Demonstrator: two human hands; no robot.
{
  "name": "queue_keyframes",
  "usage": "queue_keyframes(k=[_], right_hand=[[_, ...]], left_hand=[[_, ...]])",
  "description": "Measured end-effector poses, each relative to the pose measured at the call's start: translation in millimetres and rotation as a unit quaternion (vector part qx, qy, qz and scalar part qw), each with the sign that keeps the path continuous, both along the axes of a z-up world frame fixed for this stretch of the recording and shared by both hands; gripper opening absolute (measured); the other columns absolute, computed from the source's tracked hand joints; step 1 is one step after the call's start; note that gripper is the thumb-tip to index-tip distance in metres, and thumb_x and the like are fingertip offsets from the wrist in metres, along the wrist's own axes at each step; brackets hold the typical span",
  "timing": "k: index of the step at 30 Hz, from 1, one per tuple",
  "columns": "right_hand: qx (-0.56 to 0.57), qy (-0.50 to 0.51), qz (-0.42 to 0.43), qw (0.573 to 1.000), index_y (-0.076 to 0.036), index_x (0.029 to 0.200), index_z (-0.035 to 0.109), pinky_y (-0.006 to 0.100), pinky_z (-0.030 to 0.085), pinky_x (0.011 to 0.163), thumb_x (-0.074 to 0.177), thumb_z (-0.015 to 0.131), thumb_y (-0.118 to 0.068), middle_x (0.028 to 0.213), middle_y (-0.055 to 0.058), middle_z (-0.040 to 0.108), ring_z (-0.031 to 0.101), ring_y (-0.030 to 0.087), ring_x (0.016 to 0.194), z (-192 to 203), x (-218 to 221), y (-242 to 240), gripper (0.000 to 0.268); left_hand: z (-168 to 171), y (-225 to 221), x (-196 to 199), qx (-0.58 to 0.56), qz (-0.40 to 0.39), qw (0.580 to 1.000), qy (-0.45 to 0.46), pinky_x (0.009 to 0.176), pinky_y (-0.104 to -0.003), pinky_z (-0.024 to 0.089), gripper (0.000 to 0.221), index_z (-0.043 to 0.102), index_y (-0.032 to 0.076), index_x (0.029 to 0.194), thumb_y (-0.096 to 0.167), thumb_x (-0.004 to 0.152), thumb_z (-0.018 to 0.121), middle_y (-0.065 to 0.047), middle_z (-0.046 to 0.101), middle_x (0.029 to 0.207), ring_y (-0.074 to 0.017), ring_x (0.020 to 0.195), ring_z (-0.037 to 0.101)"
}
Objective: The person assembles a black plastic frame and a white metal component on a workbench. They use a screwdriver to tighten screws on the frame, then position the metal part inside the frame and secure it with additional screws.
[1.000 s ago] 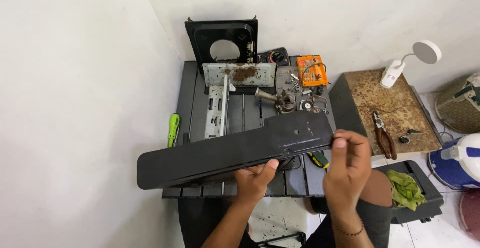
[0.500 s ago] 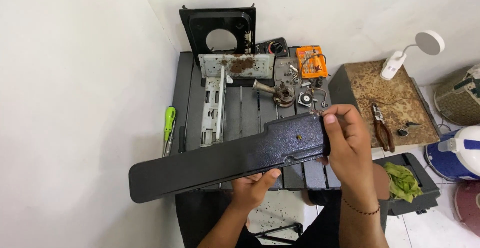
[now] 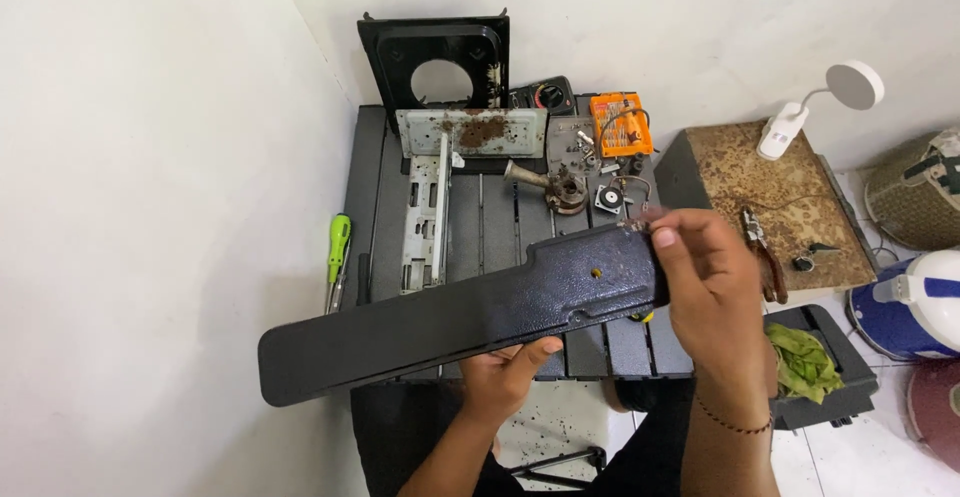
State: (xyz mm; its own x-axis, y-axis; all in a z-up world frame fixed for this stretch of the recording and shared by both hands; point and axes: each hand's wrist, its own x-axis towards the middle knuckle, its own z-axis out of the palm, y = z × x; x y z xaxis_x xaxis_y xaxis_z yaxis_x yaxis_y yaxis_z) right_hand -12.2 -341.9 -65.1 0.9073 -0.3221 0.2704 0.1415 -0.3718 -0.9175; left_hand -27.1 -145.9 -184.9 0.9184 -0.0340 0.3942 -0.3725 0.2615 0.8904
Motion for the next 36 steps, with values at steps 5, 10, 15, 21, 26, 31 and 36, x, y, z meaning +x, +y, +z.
queue_keyframes(k=[5, 10, 15, 21, 26, 31, 36], right_hand=[[-0.257, -0.158, -0.020, 0.953, -0.005, 0.102, 0.072, 0.040, 0.047, 0.092, 0.097, 0.072, -0.007, 0.110, 0.017, 0.069, 0.063, 0.028, 0.106, 12.9, -20.6, -1.5, 0.005], [-0.333, -0.118, 0.190, 0.916, -0.026, 0.100, 0.079, 0.039, 0.038, 0.086, 0.092, 0.071, -0.025, 0.098, -0.005, 0.069, 0.058, 0.020, 0.092, 34.7, -25.4, 6.6, 0.011], [-0.322, -0.103, 0.222, 0.915, -0.027, 0.103, 0.081, 0.038, 0.037, 0.077, 0.092, 0.072, -0.023, 0.092, -0.005, 0.065, 0.057, 0.019, 0.085, 26.6, -15.5, 3.6, 0.015], [-0.300, -0.112, 0.209, 0.924, -0.028, 0.100, 0.083, 0.035, 0.034, 0.075, 0.089, 0.076, -0.023, 0.088, -0.006, 0.064, 0.055, 0.016, 0.081, 26.0, -13.6, 6.4, 0.014], [-0.309, -0.114, 0.216, 0.919, -0.027, 0.098, 0.083, 0.034, 0.033, 0.077, 0.089, 0.075, -0.024, 0.088, -0.008, 0.066, 0.057, 0.015, 0.081, 30.8, -11.9, 7.4, 0.012], [-0.341, -0.107, 0.212, 0.910, -0.029, 0.096, 0.083, 0.035, 0.031, 0.085, 0.088, 0.076, -0.027, 0.086, -0.010, 0.067, 0.061, 0.013, 0.086, 35.9, -11.1, 6.6, 0.011], [-0.331, -0.090, 0.248, 0.906, -0.025, 0.100, 0.084, 0.035, 0.040, 0.076, 0.089, 0.074, -0.023, 0.089, -0.005, 0.070, 0.060, 0.018, 0.085, 42.5, -7.7, 6.1, 0.015]], left_hand=[[-14.2, -3.9, 0.8, -0.013, 0.030, 0.999, 0.010, 0.088, -0.039, 0.058, 0.033, 0.055, 0.016, 0.068, 0.008, 0.085, 0.083, 0.008, 0.058, 0.070, -0.0116, 0.073, 0.063], [-6.2, -3.1, 1.6, 0.001, 0.044, 0.999, -0.012, 0.091, -0.038, 0.059, 0.020, 0.066, 0.012, 0.075, 0.011, 0.084, 0.084, 0.004, 0.068, 0.078, -0.0146, 0.082, 0.069], [-9.8, -7.7, 5.3, -0.041, 0.041, 0.998, 0.002, 0.084, -0.038, 0.057, 0.046, 0.046, 0.018, 0.061, 0.005, 0.080, 0.086, 0.009, 0.051, 0.065, -0.0107, 0.069, 0.060], [1.5, -4.3, 6.7, -0.032, 0.011, 0.999, 0.032, 0.097, -0.041, 0.059, 0.015, 0.069, 0.011, 0.088, 0.011, 0.084, 0.084, 0.003, 0.069, 0.083, -0.0179, 0.092, 0.071], [1.5, -8.0, 5.1, -0.056, 0.008, 0.997, 0.046, 0.098, -0.041, 0.060, 0.023, 0.070, 0.008, 0.100, 0.007, 0.082, 0.085, -0.003, 0.073, 0.099, -0.0206, 0.102, 0.072], [-2.4, -10.1, 2.8, -0.050, 0.013, 0.997, 0.053, 0.089, -0.038, 0.063, 0.017, 0.069, 0.011, 0.085, 0.004, 0.083, 0.084, 0.002, 0.071, 0.087, -0.0152, 0.091, 0.071], [-3.7, -8.8, 4.7, -0.045, 0.004, 0.998, 0.048, 0.083, -0.037, 0.061, 0.023, 0.063, 0.013, 0.082, 0.004, 0.084, 0.084, 0.007, 0.057, 0.071, -0.0110, 0.076, 0.064]])
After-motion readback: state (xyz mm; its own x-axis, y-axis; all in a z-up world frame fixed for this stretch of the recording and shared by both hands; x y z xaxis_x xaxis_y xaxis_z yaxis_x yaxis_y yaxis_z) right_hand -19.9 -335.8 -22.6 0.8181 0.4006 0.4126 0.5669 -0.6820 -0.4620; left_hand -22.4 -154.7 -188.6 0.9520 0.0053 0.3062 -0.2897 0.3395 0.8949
